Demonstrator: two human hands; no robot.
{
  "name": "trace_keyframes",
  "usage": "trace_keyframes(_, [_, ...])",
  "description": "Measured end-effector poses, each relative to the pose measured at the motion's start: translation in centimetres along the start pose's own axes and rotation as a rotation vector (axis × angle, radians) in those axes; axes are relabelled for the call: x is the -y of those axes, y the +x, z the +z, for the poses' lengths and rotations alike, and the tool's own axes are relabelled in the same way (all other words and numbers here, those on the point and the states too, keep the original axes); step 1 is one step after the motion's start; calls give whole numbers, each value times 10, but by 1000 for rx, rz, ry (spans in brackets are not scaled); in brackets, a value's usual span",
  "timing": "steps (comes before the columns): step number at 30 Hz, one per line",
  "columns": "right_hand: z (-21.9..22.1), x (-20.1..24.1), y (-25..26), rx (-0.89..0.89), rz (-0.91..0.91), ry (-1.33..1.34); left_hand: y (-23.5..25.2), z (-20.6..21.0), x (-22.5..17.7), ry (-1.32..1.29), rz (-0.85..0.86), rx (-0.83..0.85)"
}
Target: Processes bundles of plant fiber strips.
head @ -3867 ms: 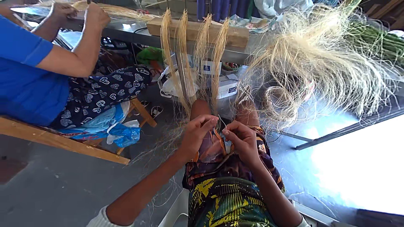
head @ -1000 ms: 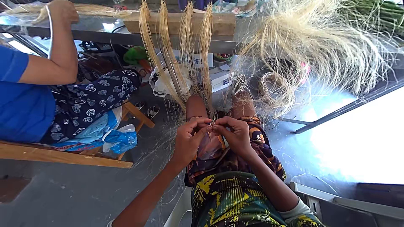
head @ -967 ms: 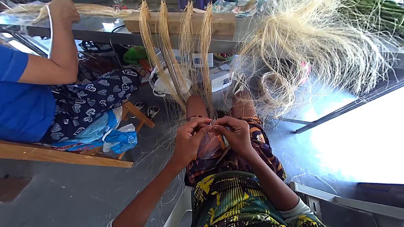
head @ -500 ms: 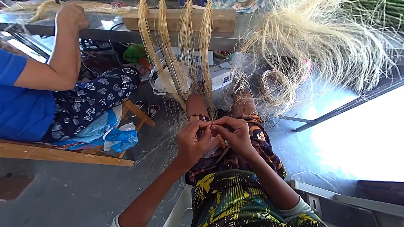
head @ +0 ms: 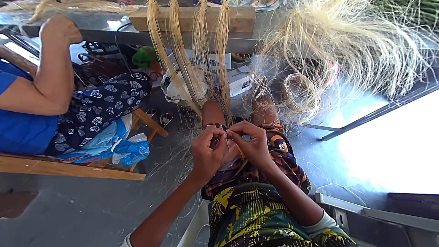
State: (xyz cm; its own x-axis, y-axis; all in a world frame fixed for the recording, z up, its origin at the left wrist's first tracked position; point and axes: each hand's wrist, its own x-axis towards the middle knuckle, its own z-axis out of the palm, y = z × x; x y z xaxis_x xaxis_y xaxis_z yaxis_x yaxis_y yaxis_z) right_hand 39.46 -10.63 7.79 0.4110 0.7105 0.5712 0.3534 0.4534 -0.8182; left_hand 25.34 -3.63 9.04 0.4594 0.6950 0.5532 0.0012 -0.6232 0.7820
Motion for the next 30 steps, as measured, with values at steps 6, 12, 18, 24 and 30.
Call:
trace_keyframes(6, [0, 0, 0, 20, 86, 41, 0, -1, -1, -35, -71, 51])
trace_keyframes(12, [5, 1, -2, 50, 106, 16, 0, 0, -4, -200, -178, 1])
trace_keyframes(18, [3, 1, -1, 43, 129, 48, 0, 1, -4, -236, -268, 53])
trace_keyframes(24, [-1, -14, -9, -5, 154, 96, 2, 2, -8, -204, -326, 42])
trace_keyframes(30, [25, -36, -19, 320, 275, 505, 4, 0, -9, -117, -294, 69])
